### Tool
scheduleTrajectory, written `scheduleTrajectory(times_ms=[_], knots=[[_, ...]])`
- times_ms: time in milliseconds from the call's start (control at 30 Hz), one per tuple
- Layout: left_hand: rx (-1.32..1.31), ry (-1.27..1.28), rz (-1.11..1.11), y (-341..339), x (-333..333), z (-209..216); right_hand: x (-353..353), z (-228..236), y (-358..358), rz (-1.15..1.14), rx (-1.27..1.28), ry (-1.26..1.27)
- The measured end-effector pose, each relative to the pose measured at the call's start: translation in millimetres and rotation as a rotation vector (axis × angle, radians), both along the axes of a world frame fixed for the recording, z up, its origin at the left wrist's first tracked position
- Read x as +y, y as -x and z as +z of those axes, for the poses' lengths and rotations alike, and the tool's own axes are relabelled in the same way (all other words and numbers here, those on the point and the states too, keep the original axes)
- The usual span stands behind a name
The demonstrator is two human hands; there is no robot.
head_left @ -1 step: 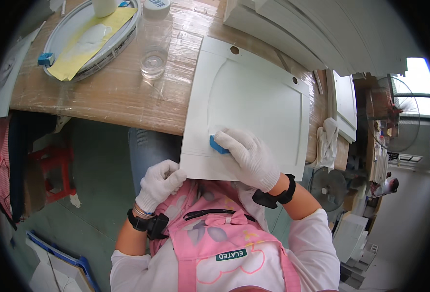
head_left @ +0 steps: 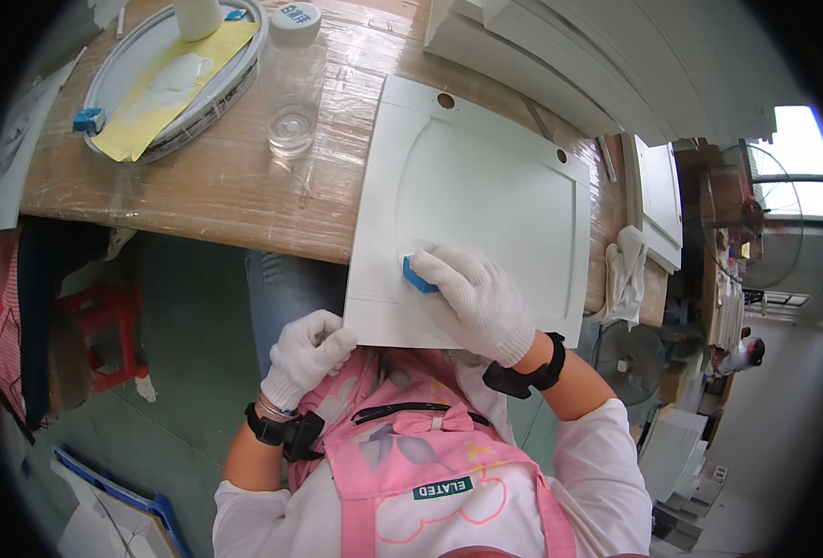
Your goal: Cleaning and inspecting white cabinet door panels using a scraper and cleaning liquid with a cloth.
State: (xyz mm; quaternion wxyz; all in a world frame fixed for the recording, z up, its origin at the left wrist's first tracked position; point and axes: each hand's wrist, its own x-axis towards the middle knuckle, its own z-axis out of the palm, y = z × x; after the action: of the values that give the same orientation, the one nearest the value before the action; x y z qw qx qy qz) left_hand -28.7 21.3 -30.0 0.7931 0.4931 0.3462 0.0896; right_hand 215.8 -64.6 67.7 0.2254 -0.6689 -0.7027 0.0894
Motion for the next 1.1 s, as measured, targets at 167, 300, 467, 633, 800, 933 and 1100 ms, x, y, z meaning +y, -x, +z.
scheduleTrajectory(times_ms=[167, 300, 467, 633, 800, 933, 1100], knots=[[0.006, -0.014, -0.013, 1, 0, 2, 13, 12, -10, -0.109, 0.087, -0.071], [-0.004, 0.0, -0.022, 1, 1, 4, 34, 9, -34, -0.26, 0.068, -0.164], [0.018, 0.003, -0.033, -2, 2, 2, 74, 6, -81, -0.379, 0.243, -0.234], [-0.012, 0.001, -0.034, 1, 3, 1, 99, 2, -119, -0.528, 1.125, -0.022], [-0.007, -0.013, -0.055, 2, 7, -4, 108, -8, -138, -0.464, 1.426, 0.051], [0.033, -0.069, -0.088, 4, 10, -6, 118, -12, -142, -0.462, 1.486, 0.086], [0.026, -0.02, -0.088, 1, 13, 1, 133, -12, -146, -0.482, 1.387, 0.12]])
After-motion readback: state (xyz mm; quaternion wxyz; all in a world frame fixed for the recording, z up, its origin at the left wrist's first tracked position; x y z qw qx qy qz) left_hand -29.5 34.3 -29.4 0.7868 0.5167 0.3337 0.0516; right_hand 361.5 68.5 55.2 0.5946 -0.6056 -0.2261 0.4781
